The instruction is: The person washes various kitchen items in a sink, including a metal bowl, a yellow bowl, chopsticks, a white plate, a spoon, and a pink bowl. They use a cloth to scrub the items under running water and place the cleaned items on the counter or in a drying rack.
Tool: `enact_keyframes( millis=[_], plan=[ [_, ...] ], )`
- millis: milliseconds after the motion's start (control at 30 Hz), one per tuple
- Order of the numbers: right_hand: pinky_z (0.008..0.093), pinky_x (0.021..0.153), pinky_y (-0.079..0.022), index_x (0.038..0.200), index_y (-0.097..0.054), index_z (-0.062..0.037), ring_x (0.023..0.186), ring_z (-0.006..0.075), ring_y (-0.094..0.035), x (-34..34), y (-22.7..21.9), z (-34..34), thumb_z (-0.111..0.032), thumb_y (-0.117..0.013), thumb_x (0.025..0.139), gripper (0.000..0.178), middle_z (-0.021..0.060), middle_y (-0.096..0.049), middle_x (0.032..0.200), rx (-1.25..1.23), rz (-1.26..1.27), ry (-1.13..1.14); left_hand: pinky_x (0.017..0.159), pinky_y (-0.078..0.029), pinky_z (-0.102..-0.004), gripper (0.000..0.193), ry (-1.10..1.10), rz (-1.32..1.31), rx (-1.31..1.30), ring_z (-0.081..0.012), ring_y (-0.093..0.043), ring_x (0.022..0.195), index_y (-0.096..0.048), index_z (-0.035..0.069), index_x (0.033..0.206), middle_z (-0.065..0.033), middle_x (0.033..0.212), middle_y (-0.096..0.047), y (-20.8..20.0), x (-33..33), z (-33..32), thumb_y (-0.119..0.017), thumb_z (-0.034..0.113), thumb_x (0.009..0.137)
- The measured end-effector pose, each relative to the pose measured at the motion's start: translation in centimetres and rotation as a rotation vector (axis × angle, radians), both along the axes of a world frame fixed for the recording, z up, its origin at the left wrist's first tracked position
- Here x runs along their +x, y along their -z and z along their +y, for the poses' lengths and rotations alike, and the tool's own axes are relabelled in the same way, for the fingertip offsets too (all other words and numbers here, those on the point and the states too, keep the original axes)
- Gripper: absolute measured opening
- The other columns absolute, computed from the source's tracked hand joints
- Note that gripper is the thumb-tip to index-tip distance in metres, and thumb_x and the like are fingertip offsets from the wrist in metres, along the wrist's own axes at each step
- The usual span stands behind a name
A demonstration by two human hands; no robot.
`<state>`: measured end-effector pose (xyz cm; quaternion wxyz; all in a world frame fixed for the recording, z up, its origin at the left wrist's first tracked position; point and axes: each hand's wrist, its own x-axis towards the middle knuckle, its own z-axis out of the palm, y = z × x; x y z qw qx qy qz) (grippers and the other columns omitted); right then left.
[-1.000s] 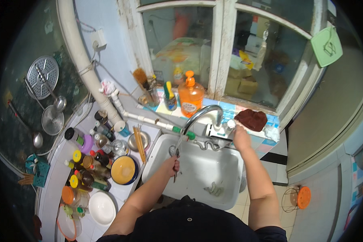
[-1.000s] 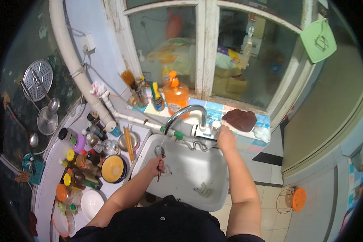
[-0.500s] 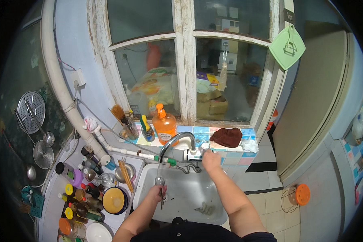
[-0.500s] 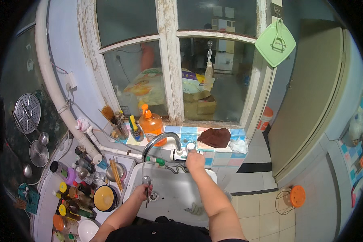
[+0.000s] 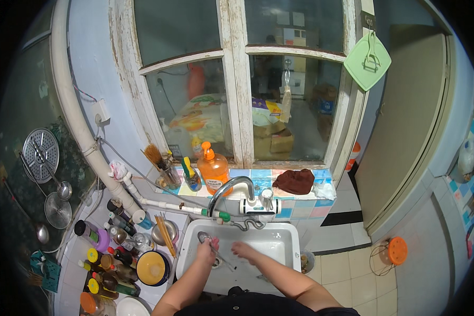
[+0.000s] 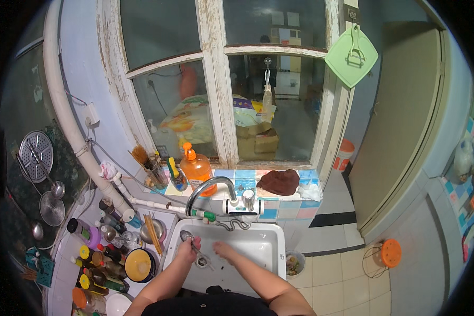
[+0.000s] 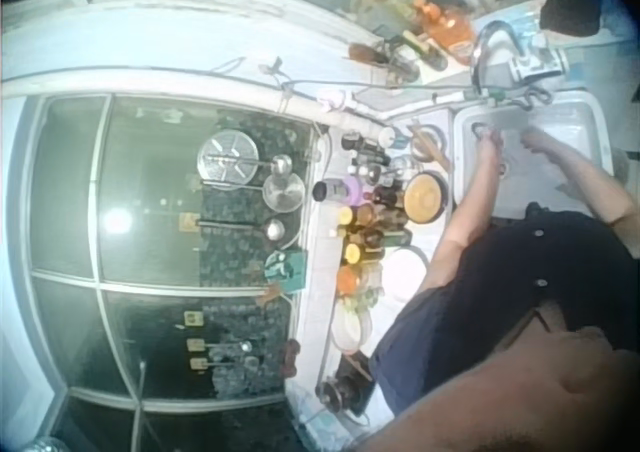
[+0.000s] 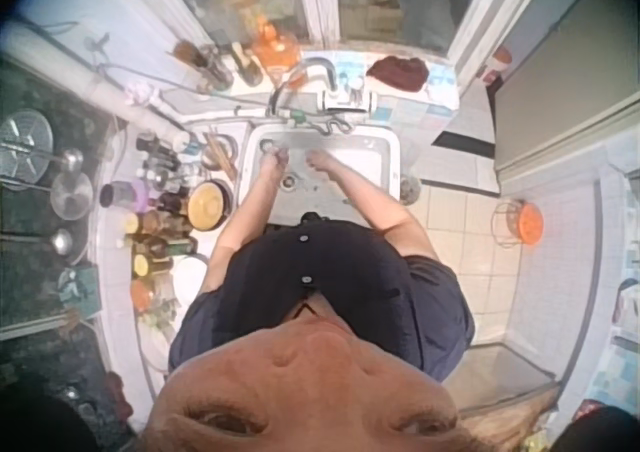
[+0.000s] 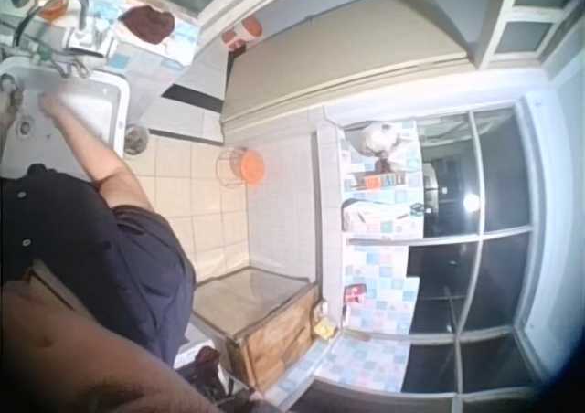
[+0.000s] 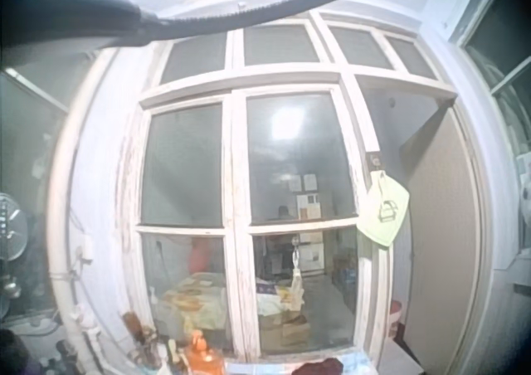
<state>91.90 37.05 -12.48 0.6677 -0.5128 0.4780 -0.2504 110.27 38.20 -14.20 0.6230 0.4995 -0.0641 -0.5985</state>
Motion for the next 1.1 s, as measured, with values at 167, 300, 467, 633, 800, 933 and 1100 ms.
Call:
enact_keyframes(
  millis=[167, 300, 467, 633, 800, 933, 1100],
  plan=[
    [0.0259, 0.060, -0.043, 0.091, -0.053, -0.0084, 0.064, 0.0126, -0.053, 3.2, -3.2, 1.7, -0.033, -0.043, 0.091, 0.027, 0.0012, -0.057, 0.079, 0.273, -0.197, -0.196, 0.063, -0.048, -0.0314, 0.023, 0.155, -0.124, 0.082, -0.0183, -0.058, 0.081, -0.043, 0.006, 0.111, -0.0095, 0.102, -0.059, -6.5, -4.2, 2.0, -0.037, 0.020, 0.093],
    [0.0254, 0.042, -0.036, 0.079, -0.051, -0.0079, 0.047, 0.0115, -0.046, 4.8, -2.0, -0.3, -0.039, -0.041, 0.091, 0.035, 0.0016, -0.052, 0.065, 0.123, -0.178, -0.198, 0.063, -0.048, -0.0305, 0.024, 0.257, -0.217, -0.017, -0.0178, -0.057, 0.077, -0.046, 0.006, 0.110, -0.0081, 0.100, -0.059, -4.4, -3.1, 1.9, -0.042, 0.021, 0.092],
    [0.0231, 0.042, -0.028, 0.077, -0.051, -0.0118, 0.047, 0.0077, -0.037, 5.3, -4.9, -1.7, -0.046, -0.039, 0.090, 0.038, -0.0023, -0.045, 0.060, 0.165, -0.019, -0.336, 0.058, -0.046, -0.0285, 0.021, 0.247, -0.148, -0.092, -0.0164, -0.057, 0.069, -0.049, 0.008, 0.105, -0.0066, 0.092, -0.060, -7.6, -1.1, 1.6, -0.049, 0.021, 0.089],
    [0.0243, 0.039, -0.028, 0.074, -0.052, -0.0104, 0.041, 0.0091, -0.033, 6.1, -6.3, -2.3, -0.051, -0.043, 0.087, 0.044, -0.0017, -0.042, 0.053, 0.189, 0.003, -0.364, 0.053, -0.046, -0.0255, 0.024, 0.131, -0.425, -0.135, -0.0154, -0.059, 0.067, -0.048, 0.010, 0.110, -0.0065, 0.090, -0.062, -9.1, -1.1, 0.1, -0.049, 0.022, 0.089],
    [0.0246, 0.039, -0.034, 0.080, -0.055, -0.0061, 0.042, 0.0088, -0.040, 5.8, -6.7, -1.7, -0.031, -0.048, 0.089, 0.027, 0.0013, -0.052, 0.059, 0.127, -0.019, -0.260, 0.053, -0.048, -0.0269, 0.020, 0.281, -0.525, 0.009, -0.0173, -0.059, 0.067, -0.050, 0.008, 0.106, -0.0073, 0.085, -0.062, -6.6, 0.2, -0.1, -0.049, 0.019, 0.089],
    [0.0238, 0.037, -0.034, 0.083, -0.056, -0.0054, 0.042, 0.0076, -0.041, 4.4, -4.3, -2.7, -0.019, -0.048, 0.088, 0.017, 0.0028, -0.056, 0.064, 0.221, 0.024, -0.315, 0.056, -0.050, -0.0266, 0.014, 0.319, -0.413, 0.017, -0.0164, -0.060, 0.069, -0.054, 0.005, 0.094, -0.0070, 0.087, -0.062, -5.4, -0.3, 0.8, -0.050, 0.018, 0.089],
    [0.0226, 0.038, -0.036, 0.085, -0.055, -0.0072, 0.043, 0.0063, -0.039, 3.2, -3.8, -1.7, -0.020, -0.048, 0.088, 0.015, 0.0025, -0.056, 0.068, 0.262, 0.003, -0.322, 0.059, -0.051, -0.0277, 0.014, 0.302, -0.447, -0.021, -0.0167, -0.060, 0.076, -0.053, 0.007, 0.098, -0.0066, 0.093, -0.061, -5.4, -1.5, 0.6, -0.049, 0.017, 0.089]
  ],
)
